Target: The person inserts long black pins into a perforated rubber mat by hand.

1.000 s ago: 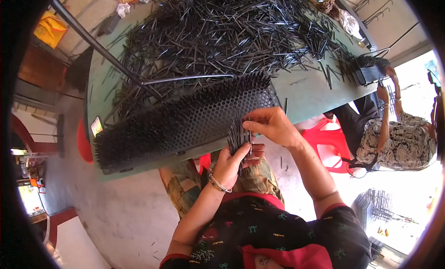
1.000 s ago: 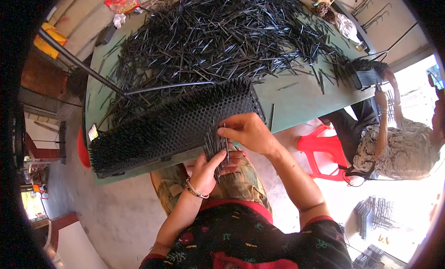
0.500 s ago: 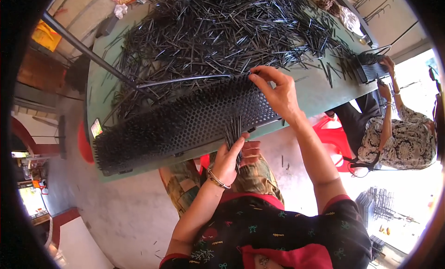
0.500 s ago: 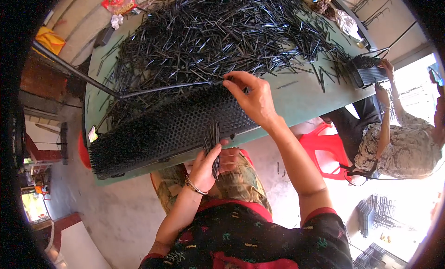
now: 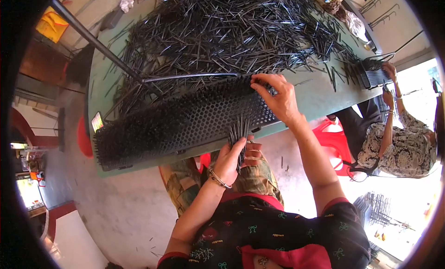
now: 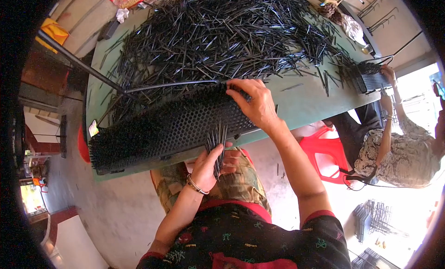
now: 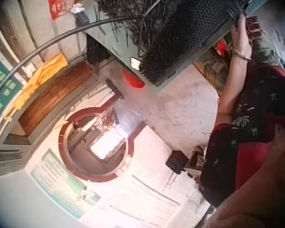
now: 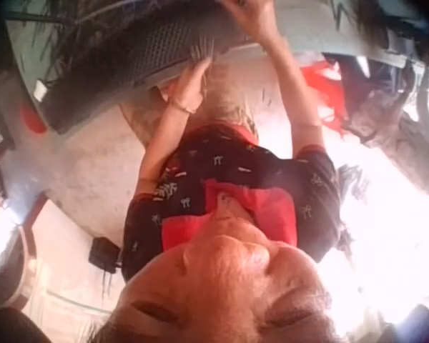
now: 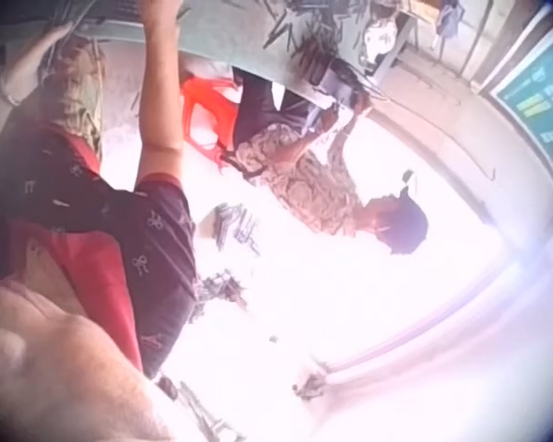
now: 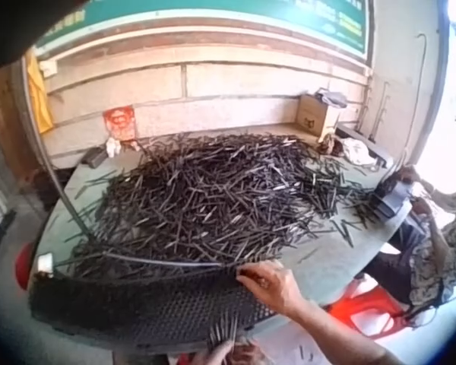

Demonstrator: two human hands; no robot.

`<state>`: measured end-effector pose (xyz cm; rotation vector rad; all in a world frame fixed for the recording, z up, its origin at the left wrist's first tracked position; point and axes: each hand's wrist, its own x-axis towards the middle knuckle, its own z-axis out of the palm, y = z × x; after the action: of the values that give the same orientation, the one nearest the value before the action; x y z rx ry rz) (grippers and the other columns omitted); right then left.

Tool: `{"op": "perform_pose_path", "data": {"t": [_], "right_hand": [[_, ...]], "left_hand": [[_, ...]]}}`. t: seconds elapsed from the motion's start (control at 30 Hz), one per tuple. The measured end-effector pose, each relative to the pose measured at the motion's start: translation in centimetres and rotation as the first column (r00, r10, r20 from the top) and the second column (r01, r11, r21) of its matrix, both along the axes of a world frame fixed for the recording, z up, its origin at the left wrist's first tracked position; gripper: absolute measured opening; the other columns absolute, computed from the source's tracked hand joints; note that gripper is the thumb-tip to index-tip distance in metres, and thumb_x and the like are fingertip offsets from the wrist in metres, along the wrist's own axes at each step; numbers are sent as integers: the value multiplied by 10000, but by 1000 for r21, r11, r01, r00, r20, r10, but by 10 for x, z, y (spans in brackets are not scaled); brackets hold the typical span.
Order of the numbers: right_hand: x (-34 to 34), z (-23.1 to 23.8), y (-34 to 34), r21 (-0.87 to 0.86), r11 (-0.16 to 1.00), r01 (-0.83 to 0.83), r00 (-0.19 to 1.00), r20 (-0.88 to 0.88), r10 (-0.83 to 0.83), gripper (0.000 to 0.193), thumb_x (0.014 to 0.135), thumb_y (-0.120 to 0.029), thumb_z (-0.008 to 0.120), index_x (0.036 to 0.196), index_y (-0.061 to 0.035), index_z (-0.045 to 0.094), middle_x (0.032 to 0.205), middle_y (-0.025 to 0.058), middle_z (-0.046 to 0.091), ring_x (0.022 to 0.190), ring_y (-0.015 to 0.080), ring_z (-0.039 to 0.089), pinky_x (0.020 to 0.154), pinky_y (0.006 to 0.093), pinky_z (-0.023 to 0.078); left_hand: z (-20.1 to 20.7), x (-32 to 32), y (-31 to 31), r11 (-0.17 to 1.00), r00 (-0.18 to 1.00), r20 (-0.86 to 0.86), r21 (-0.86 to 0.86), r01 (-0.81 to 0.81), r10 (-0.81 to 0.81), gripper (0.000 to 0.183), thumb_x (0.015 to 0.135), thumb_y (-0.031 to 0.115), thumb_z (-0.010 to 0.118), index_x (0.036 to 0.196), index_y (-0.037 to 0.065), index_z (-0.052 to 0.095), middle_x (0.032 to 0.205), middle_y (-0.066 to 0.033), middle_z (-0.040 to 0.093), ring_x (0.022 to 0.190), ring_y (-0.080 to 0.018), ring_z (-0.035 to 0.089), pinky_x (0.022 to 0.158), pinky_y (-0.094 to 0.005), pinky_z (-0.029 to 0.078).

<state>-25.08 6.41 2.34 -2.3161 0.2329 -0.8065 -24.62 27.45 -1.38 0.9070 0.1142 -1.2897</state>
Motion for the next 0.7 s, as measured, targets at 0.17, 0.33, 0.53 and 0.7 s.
{"op": "perform_pose_path", "data": {"t": [0.17,0.33,0.53,0.7], "right_hand": [[0,-3,2,-92,995,-30,999,18,32,191,768,-51,670,959,-40,673,871,86,669,827,222,604,773,312,452],[-6,4,8,-144,989,33,991,131,-14,189,780,-61,667,967,-28,671,856,95,657,809,211,608,737,305,470],[-37,23,36,627,778,-37,887,-339,315,264,850,-191,654,983,37,648,829,65,660,768,95,597,679,259,486],[-47,12,35,710,705,-1,873,-343,347,232,842,-135,654,967,61,646,799,56,657,727,80,593,639,229,483]], "left_hand": [[0,-2,1,1000,1000,20,3,-9,9,337,950,272,448,1169,22,507,969,-145,648,771,-181,645,637,-296,549],[6,-2,1,999,999,35,-50,-1,2,329,957,257,441,1185,27,496,981,-144,642,764,-172,639,617,-283,537],[18,-3,0,994,990,142,-112,-1,17,318,964,276,433,1170,42,499,986,-127,634,803,-154,628,633,-271,527],[12,-10,-9,997,990,135,-74,-37,46,309,963,267,434,1158,40,511,998,-128,635,858,-179,635,661,-295,546]]}}
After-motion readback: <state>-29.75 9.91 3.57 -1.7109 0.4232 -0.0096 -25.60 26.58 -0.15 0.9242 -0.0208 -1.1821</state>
